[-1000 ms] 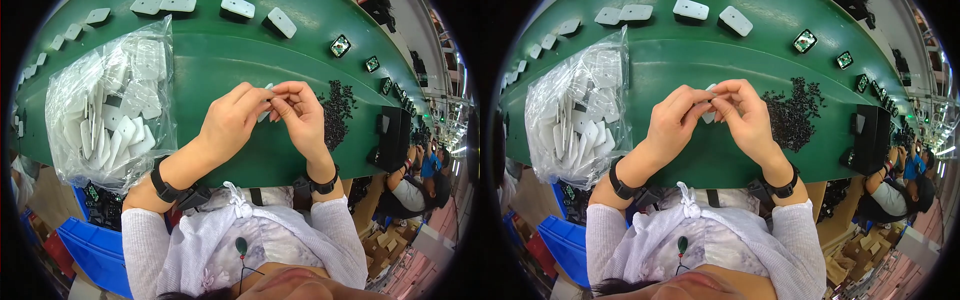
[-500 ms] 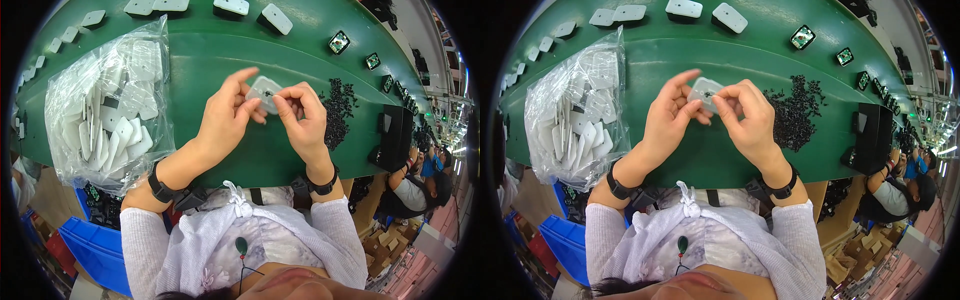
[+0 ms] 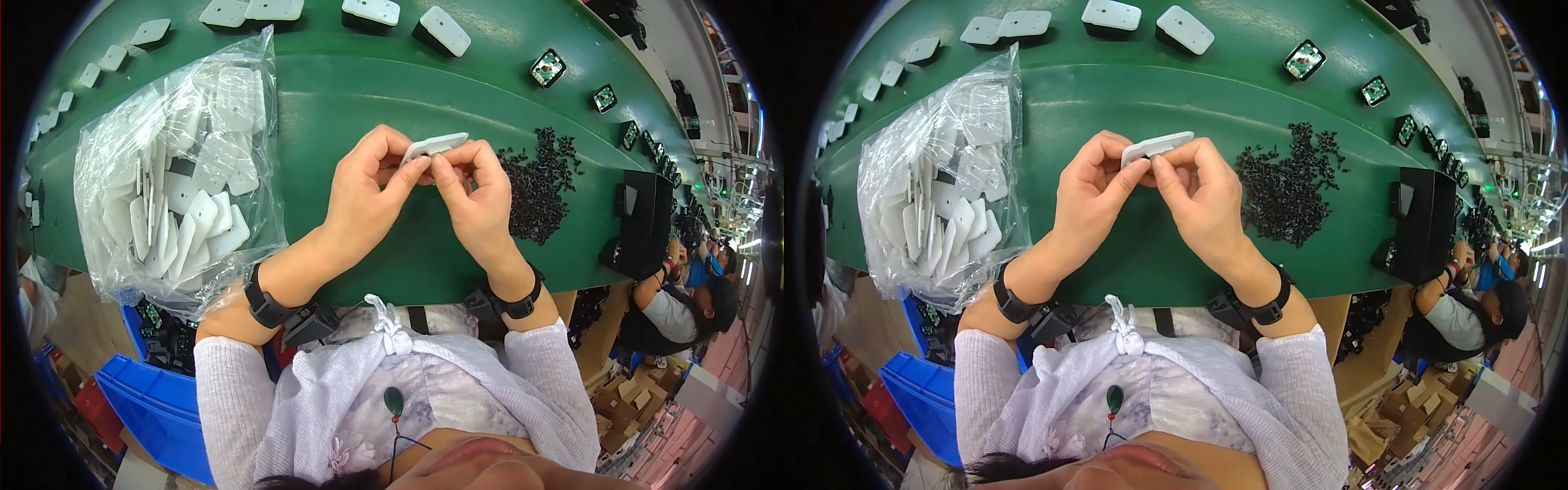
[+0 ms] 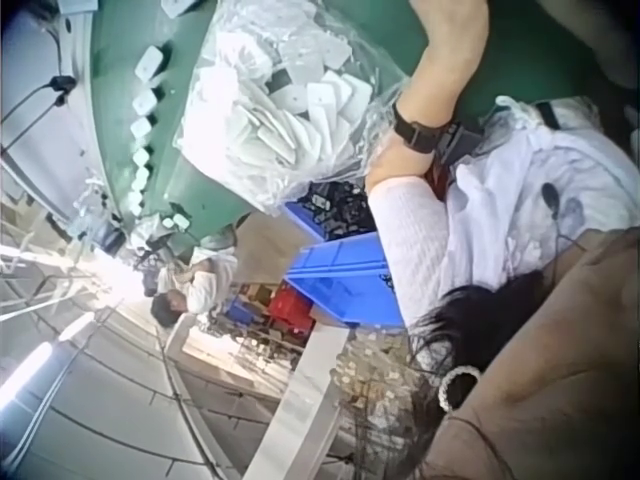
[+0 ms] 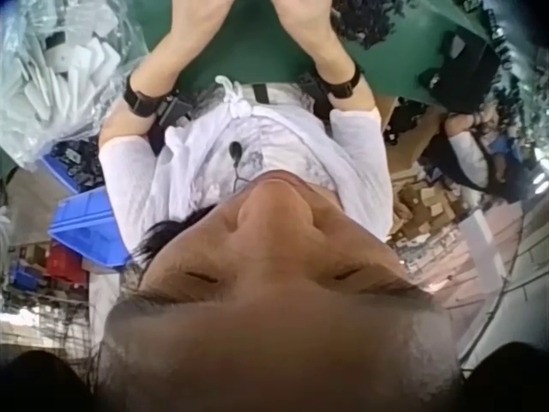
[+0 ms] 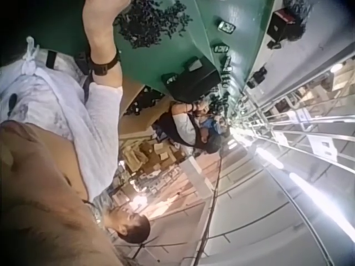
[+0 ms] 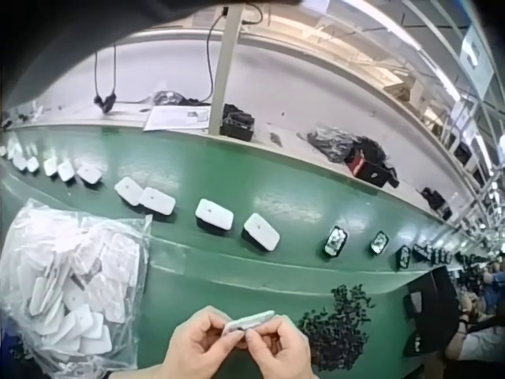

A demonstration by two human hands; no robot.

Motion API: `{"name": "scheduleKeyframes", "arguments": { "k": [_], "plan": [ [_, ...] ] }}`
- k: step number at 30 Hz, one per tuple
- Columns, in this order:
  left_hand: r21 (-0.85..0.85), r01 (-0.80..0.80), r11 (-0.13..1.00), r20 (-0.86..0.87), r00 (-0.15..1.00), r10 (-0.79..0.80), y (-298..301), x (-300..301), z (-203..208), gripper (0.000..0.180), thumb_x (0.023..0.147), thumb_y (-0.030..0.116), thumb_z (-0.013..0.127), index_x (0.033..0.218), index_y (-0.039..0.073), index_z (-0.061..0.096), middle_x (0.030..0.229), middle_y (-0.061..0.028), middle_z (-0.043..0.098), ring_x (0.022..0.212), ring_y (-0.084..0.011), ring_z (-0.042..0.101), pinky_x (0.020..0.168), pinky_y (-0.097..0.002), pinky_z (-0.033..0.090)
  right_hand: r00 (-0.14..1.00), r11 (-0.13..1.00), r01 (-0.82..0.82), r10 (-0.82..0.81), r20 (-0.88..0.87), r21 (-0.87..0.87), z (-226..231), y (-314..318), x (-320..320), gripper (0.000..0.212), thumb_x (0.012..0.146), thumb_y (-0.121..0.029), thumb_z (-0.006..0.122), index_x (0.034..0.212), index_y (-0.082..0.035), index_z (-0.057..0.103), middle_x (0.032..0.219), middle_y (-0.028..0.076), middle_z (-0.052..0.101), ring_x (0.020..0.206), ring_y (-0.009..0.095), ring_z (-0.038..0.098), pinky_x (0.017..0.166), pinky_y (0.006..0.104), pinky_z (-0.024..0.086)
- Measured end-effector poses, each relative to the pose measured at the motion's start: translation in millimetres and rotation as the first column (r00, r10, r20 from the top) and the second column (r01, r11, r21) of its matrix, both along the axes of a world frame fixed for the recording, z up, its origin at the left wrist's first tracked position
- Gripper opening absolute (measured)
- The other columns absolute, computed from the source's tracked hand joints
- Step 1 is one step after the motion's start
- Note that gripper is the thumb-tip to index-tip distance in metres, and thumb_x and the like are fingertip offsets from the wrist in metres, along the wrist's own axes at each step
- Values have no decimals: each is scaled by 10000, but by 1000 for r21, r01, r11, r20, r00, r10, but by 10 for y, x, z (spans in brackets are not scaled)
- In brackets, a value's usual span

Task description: The worker is assembling small plastic enclosures by inserting components and snapping parts together on a factory production line.

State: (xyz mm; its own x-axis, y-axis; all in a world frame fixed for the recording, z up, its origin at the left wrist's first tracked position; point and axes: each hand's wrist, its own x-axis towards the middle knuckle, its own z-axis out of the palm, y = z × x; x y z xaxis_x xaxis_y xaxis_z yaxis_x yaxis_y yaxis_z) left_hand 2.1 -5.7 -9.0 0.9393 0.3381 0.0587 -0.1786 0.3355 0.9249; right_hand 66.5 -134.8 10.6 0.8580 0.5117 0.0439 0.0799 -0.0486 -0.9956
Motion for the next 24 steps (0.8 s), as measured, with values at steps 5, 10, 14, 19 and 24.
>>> {"name": "scheduleKeyframes", "arguments": {
  "k": [5, 10, 14, 19, 24],
  "plan": [
    [-59, 22, 998, -38, 999, -24, 20, -2, 51, 106, 929, 57, 588, 947, -23, 518, 913, -92, 631, 807, -152, 658, 733, -268, 560, 892, 980, 40, 52, 449, -194, 27, -137, 161, 176, 858, -108, 700, 929, -42, 553, 847, -10, 485, 696, 60, 429, 608, 202, 354],
    [-87, 76, 993, -52, 995, -80, 0, -9, 50, 107, 933, 64, 585, 951, -22, 523, 907, -103, 636, 795, -156, 660, 722, -271, 562, 880, 969, 15, 104, 464, -245, 147, -200, 276, 259, 789, -160, 749, 966, -57, 589, 974, 3, 538, 794, 88, 464, 673, 215, 342],
    [-37, 86, 996, -86, 992, -88, 16, -13, 62, 100, 933, 57, 581, 962, -25, 531, 915, -115, 646, 787, -160, 663, 732, -276, 562, 943, 957, -83, 166, 288, -279, 144, -197, 256, 167, 806, -123, 711, 892, -56, 584, 885, -22, 554, 771, 74, 479, 654, 221, 346],
    [14, 109, 994, -113, 988, -107, 43, 5, 81, 99, 949, 53, 548, 984, -38, 536, 925, -121, 654, 787, -161, 667, 731, -273, 554, 910, 943, -8, 146, 389, -334, 83, -153, 228, 173, 810, -104, 709, 895, -48, 570, 860, -18, 549, 740, 69, 477, 634, 234, 383],
    [53, 35, 998, -188, 982, -25, 141, 68, 76, 179, 989, 97, 459, 1057, -50, 535, 865, -63, 640, 733, -124, 646, 658, -243, 525, 976, 949, -211, 217, -2, -236, 12, -125, 400, 229, 796, -117, 736, 947, -56, 575, 886, -13, 551, 768, 80, 489, 630, 223, 408]
  ]
}}
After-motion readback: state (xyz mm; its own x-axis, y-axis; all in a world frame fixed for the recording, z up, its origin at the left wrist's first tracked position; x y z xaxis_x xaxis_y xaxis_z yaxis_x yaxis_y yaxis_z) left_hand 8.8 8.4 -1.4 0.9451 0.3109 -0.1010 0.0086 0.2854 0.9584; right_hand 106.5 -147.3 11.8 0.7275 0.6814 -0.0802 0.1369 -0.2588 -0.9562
